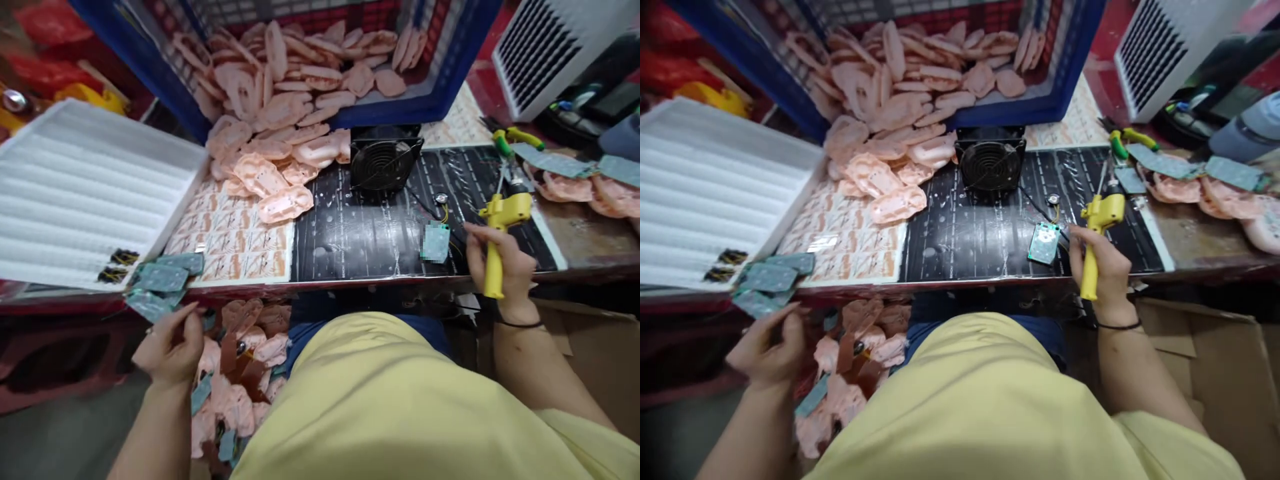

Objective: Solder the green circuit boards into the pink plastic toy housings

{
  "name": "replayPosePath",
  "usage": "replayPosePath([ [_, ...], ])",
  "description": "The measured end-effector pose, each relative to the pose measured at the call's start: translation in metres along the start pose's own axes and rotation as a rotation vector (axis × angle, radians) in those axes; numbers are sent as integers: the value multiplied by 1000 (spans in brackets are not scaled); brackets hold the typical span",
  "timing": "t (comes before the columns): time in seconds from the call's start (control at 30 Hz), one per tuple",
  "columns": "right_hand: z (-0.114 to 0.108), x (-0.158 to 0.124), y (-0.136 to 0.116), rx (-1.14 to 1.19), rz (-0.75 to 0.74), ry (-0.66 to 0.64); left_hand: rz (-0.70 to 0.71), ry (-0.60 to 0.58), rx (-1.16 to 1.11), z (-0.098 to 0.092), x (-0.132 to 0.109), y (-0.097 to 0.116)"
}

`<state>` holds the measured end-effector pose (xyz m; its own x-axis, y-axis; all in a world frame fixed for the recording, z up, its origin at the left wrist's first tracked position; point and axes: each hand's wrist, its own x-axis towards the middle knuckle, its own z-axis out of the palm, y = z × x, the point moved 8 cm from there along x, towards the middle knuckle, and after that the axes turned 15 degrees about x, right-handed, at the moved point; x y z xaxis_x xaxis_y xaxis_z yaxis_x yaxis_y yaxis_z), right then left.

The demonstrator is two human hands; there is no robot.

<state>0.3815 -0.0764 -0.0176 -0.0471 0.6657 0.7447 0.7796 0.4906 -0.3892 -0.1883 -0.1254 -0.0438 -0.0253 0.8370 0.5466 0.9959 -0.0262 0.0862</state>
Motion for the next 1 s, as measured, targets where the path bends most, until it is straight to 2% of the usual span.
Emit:
replayPosePath([
  [0.03,3,-1,1,14,-3,-19,-25,51,-16,-2,24,15],
  [0.13,11,-4,2,50,-8,-22,166,41,-92,16,100,73],
  [0.27,19,-9,-3,126,36,-26,232,-113,46,77,181,115],
  [0.37,26,-11,-15,143,2,-74,147,-219,158,120,215,130],
  [0.47,32,-13,-24,64,-48,-108,126,-332,200,145,222,144],
  [0.53,35,-14,-23,11,-45,-122,208,-383,192,147,215,155],
  [0.7,36,-12,-16,-13,-41,-129,488,-414,10,116,174,177],
  [0.8,31,-7,-17,-24,-88,-58,588,-444,-154,100,157,187],
  [0.9,25,-3,-18,-36,-100,17,553,-482,-269,99,160,187],
  [1.0,24,-2,-19,-22,-85,23,439,-502,-287,108,179,175],
])
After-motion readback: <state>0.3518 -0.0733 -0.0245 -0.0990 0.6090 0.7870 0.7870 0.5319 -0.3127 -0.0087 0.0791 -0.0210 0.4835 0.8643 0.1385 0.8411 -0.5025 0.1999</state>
